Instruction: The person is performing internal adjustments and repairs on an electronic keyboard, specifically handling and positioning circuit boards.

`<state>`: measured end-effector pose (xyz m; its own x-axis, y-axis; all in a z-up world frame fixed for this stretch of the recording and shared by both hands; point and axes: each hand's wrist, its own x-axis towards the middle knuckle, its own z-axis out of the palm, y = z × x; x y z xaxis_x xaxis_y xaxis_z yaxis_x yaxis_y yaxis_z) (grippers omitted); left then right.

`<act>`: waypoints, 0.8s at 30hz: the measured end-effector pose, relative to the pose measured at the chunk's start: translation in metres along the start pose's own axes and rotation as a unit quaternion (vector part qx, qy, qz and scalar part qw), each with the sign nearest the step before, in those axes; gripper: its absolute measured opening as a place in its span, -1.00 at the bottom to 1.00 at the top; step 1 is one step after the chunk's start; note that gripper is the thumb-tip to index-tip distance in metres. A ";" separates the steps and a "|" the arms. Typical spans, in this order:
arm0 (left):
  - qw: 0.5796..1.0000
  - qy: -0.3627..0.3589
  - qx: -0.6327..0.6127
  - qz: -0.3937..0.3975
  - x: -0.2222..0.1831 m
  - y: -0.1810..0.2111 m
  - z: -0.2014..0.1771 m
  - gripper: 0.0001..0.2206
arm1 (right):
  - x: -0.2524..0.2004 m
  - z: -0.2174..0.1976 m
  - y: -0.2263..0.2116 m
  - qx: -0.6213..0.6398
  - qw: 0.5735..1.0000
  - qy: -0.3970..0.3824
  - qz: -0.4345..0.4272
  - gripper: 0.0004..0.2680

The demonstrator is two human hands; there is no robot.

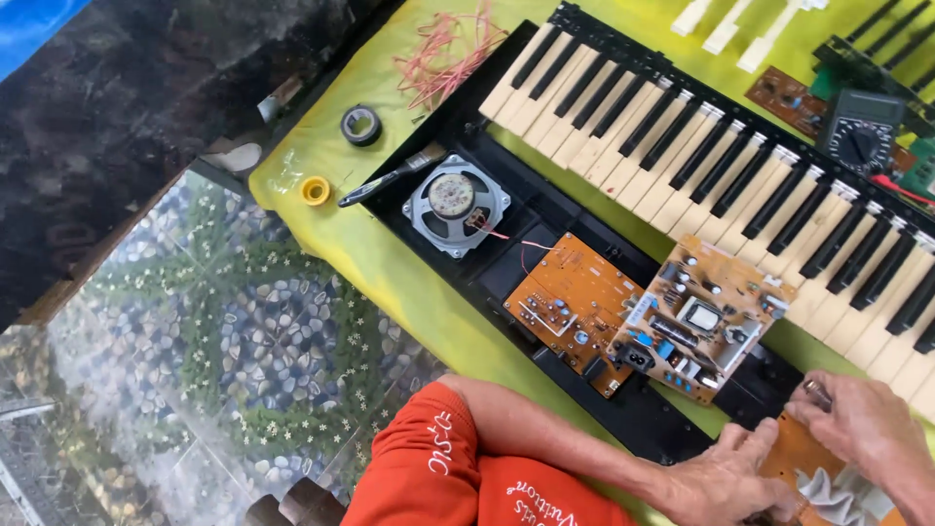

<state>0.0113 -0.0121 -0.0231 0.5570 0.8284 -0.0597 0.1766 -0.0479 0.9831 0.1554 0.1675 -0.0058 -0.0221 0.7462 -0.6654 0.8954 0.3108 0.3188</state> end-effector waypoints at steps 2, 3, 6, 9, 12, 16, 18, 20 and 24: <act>0.977 -0.005 -0.132 -0.165 -0.011 0.084 -0.059 -0.33 | 0.012 0.006 0.003 -0.016 1.000 0.004 -0.009 -0.82; 0.911 -0.021 -0.261 -0.319 -0.026 0.123 -0.088 0.16 | 0.017 0.010 0.005 -0.029 0.999 0.005 -0.015 -0.81; 0.914 -0.038 -0.259 -0.310 -0.024 0.118 -0.088 0.16 | 0.014 0.008 -0.001 -0.139 0.990 0.003 -0.023 -0.78; 0.903 -0.057 -0.265 -0.334 -0.024 0.125 -0.096 0.14 | 0.023 0.013 -0.001 -0.226 0.971 0.027 -0.072 -0.83; 0.907 -0.049 -0.248 -0.337 -0.024 0.127 -0.096 0.14 | 0.003 0.000 -0.009 -0.211 0.974 0.052 -0.066 -0.76; 0.907 -0.058 -0.262 -0.325 -0.027 0.127 -0.102 0.13 | 0.015 0.020 0.010 -0.123 0.990 0.035 -0.054 -0.73; 0.897 -0.059 -0.299 -0.322 -0.034 0.137 -0.110 0.21 | -0.002 0.008 0.005 -0.018 0.999 0.043 0.001 -0.82; 0.891 -0.058 -0.313 -0.325 -0.035 0.138 -0.112 0.19 | 0.019 0.026 0.017 0.032 0.999 0.039 0.005 -0.82; 0.873 -0.046 -0.353 -0.334 -0.026 0.123 -0.103 0.13 | 0.033 0.042 0.029 0.127 0.991 0.040 -0.005 -0.86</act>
<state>-0.0646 0.0177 0.1171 0.5897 0.4901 -0.6419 -0.0396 0.8114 0.5831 0.1997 0.1761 -0.0465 -0.0582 0.7915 -0.6084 0.9778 0.1681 0.1251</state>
